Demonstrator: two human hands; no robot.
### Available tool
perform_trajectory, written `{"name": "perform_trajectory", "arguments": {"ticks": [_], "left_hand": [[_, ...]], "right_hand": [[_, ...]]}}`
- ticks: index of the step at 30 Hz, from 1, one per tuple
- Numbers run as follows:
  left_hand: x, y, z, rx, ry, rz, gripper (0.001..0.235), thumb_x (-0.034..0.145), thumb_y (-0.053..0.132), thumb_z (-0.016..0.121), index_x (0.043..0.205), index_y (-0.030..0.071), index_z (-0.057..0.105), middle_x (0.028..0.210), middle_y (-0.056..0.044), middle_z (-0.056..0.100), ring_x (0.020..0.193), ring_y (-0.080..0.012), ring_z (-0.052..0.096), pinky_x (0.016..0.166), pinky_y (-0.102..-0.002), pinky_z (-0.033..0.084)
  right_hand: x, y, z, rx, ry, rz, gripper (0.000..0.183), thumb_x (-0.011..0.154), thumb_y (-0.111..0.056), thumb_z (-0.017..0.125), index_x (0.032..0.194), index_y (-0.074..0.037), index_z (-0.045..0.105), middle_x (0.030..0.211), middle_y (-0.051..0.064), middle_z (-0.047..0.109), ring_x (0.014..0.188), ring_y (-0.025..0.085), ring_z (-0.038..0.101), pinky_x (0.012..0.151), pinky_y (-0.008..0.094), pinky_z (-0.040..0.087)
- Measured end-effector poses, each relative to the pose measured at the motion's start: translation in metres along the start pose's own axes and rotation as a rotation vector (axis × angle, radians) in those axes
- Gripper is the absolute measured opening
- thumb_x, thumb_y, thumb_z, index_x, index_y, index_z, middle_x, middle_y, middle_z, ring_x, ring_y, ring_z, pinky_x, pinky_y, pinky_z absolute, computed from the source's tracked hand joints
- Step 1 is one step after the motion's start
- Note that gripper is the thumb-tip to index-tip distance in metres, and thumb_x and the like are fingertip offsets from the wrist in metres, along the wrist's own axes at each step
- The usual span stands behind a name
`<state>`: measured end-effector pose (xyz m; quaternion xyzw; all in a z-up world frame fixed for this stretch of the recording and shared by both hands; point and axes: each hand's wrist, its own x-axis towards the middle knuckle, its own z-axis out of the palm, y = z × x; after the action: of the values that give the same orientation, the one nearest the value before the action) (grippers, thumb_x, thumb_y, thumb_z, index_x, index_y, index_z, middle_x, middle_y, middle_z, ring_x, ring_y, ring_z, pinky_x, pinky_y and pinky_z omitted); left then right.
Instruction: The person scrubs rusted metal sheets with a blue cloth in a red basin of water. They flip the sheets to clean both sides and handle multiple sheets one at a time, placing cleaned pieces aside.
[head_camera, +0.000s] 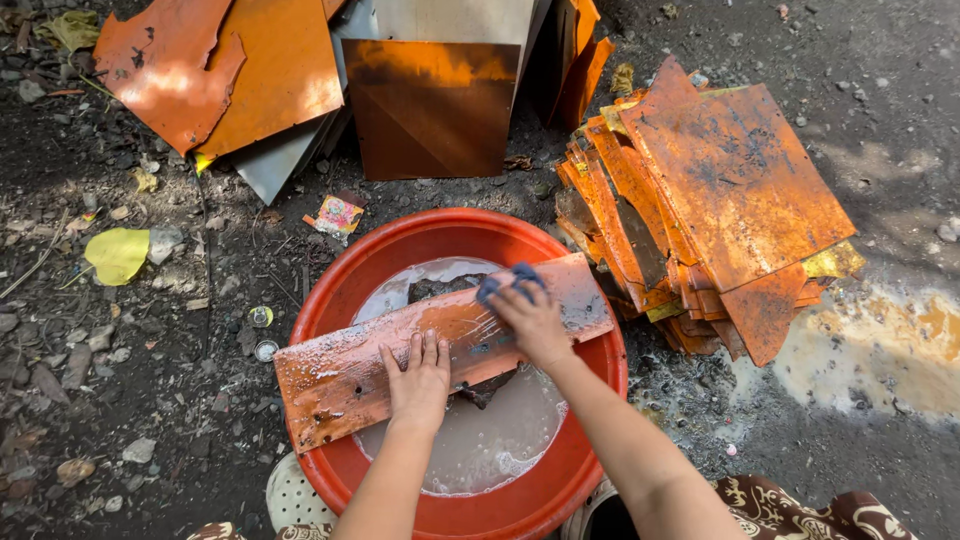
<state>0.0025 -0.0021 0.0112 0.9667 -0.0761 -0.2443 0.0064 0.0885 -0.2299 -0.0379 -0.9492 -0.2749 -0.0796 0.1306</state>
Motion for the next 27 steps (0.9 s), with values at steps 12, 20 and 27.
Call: {"name": "perform_trajectory", "arguments": {"ticks": [12,20,27], "left_hand": [[0.001,0.004,0.002,0.103,0.023,0.044,0.061,0.098,0.007,0.046,0.157,0.002,0.032,0.167,-0.015,0.026,0.153,-0.0338,0.025,0.116,-0.075,0.006],[0.002,0.004,-0.002,0.083,-0.006,0.028,0.062,0.097,0.007,0.046,0.156,0.005,0.029,0.167,-0.014,0.021,0.153,-0.033,0.021,0.113,-0.079,0.006],[0.003,0.001,-0.009,0.072,-0.08,0.015,0.074,0.092,0.007,0.052,0.16,0.009,0.023,0.169,-0.009,0.016,0.155,-0.0279,0.018,0.114,-0.077,0.005]], "right_hand": [[0.024,-0.067,0.023,-0.036,-0.052,0.429,0.067,0.078,-0.003,0.06,0.143,-0.019,0.057,0.154,0.001,0.048,0.138,0.036,0.041,0.106,0.066,0.03],[0.013,0.008,-0.012,-0.139,-0.074,0.205,0.06,0.084,-0.007,0.058,0.141,-0.028,0.058,0.151,-0.001,0.051,0.14,0.036,0.039,0.096,0.073,0.033],[-0.037,0.038,-0.022,-0.059,0.121,0.474,0.05,0.092,-0.009,0.058,0.14,-0.022,0.06,0.15,0.004,0.054,0.138,0.04,0.042,0.105,0.062,0.041]]}}
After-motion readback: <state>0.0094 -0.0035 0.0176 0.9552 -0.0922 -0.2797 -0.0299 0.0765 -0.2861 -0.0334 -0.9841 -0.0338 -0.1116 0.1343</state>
